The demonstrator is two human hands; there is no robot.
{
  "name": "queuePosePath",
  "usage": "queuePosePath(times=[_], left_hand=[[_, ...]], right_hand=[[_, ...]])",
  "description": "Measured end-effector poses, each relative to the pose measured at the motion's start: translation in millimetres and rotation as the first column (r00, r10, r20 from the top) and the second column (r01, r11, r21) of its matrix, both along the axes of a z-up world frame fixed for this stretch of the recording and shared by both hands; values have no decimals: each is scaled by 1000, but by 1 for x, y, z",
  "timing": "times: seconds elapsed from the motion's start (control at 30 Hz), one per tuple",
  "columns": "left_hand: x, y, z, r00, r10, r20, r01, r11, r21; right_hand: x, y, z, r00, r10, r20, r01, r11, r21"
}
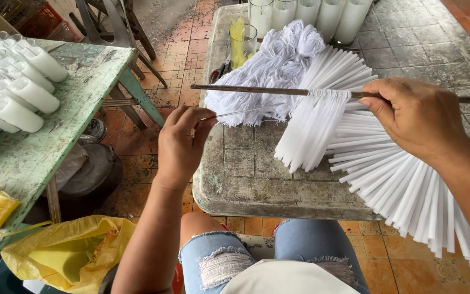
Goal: Tying bundles of white candle wicks together using thin yellow strips on a production table.
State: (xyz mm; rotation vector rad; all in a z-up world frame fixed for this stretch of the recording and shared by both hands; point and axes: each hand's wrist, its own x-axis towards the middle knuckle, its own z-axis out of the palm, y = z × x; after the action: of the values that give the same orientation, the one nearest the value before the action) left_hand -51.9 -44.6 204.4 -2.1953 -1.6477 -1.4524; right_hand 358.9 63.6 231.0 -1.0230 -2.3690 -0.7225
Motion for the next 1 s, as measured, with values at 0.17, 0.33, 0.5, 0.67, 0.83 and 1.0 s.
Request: queuePosePath(times=[0.17,0.33,0.5,0.67,0.83,1.0], left_hand=[[18,12,-8,996,93,-14,-91,993,70],[26,21,-9,997,74,23,-76,996,55],[28,22,-7,997,72,27,-72,997,36],[32,30,-9,996,-44,72,39,997,69],[38,42,-28,997,-28,77,23,998,59],[48,54,-33,981,-123,152,109,990,95]], right_hand=[[0,0,1,994,12,-106,-30,985,-172],[-2,0,2,995,-2,-104,-17,984,-178],[-7,-4,8,992,11,-123,-38,975,-220],[-19,-10,22,984,-91,-153,20,909,-415],[-30,-9,44,994,-38,-100,-27,815,-579],[-45,-10,62,991,-73,-110,-30,685,-728]])
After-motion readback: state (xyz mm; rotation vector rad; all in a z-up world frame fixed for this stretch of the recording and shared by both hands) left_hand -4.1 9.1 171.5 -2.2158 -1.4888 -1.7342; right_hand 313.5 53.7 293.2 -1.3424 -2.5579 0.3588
